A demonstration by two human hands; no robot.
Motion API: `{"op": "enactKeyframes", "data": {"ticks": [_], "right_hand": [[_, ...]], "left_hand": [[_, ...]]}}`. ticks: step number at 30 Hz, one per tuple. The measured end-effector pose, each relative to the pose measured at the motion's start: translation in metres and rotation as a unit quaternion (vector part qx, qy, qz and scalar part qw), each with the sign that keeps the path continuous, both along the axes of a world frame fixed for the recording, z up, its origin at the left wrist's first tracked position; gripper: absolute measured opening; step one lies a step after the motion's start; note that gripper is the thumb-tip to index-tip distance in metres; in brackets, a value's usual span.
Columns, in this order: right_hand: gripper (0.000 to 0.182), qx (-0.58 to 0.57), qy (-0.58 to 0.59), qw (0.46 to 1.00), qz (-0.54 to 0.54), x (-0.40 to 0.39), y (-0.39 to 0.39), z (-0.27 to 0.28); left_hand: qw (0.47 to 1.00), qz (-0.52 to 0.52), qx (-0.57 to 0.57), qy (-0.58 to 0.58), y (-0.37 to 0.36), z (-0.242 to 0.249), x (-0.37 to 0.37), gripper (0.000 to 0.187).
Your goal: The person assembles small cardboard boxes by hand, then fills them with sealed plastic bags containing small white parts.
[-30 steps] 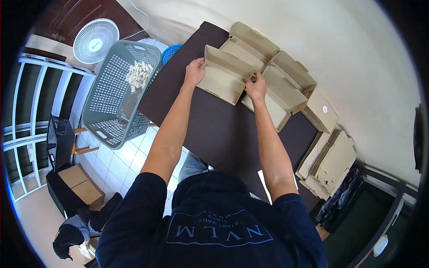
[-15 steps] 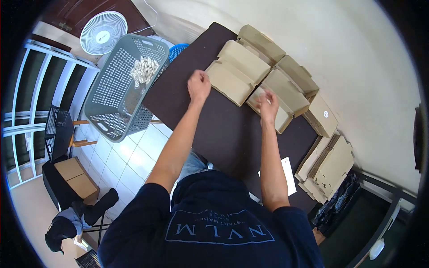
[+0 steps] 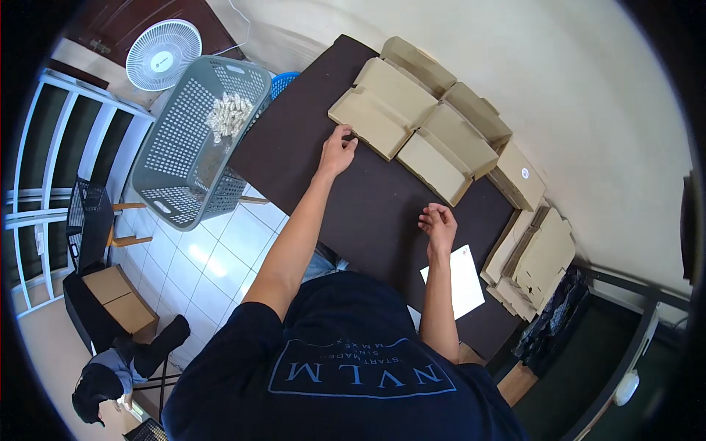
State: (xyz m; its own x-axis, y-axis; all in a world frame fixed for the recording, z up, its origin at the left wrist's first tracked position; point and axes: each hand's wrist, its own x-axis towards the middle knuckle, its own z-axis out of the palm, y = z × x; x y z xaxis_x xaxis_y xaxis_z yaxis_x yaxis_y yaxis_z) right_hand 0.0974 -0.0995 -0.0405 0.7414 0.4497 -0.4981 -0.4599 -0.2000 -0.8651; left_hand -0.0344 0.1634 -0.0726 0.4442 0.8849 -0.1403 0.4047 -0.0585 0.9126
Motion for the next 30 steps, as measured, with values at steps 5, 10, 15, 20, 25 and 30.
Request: {"op": "enactKeyframes", "data": {"ticks": [5,10,15,20,25,30], "right_hand": [[0.009,-0.012,-0.014,1.0,-0.017,0.015,-0.026,0.004],[0.008,-0.042,-0.066,0.996,-0.05,0.043,-0.07,0.005],[0.013,-0.25,-0.239,0.938,-0.027,0.074,-0.14,-0.024],[0.02,-0.414,-0.36,0.835,0.048,0.052,-0.166,-0.018],[0.041,-0.424,-0.379,0.821,0.05,0.036,-0.162,-0.033],[0.023,-0.413,-0.387,0.823,0.047,0.03,-0.146,-0.033]], "left_hand": [[1.0,-0.011,-0.01,-0.014,-0.004,-0.019,-0.009,0.043],[0.991,0.028,-0.11,-0.076,-0.024,-0.013,-0.034,0.038],[0.985,0.032,-0.15,-0.077,-0.051,-0.003,-0.077,0.034],[0.988,-0.035,-0.133,-0.064,-0.08,-0.011,-0.131,0.024],[0.987,-0.055,-0.138,-0.058,-0.115,-0.017,-0.164,0.018],[0.987,-0.068,-0.134,-0.054,-0.136,-0.013,-0.161,0.016]]}}
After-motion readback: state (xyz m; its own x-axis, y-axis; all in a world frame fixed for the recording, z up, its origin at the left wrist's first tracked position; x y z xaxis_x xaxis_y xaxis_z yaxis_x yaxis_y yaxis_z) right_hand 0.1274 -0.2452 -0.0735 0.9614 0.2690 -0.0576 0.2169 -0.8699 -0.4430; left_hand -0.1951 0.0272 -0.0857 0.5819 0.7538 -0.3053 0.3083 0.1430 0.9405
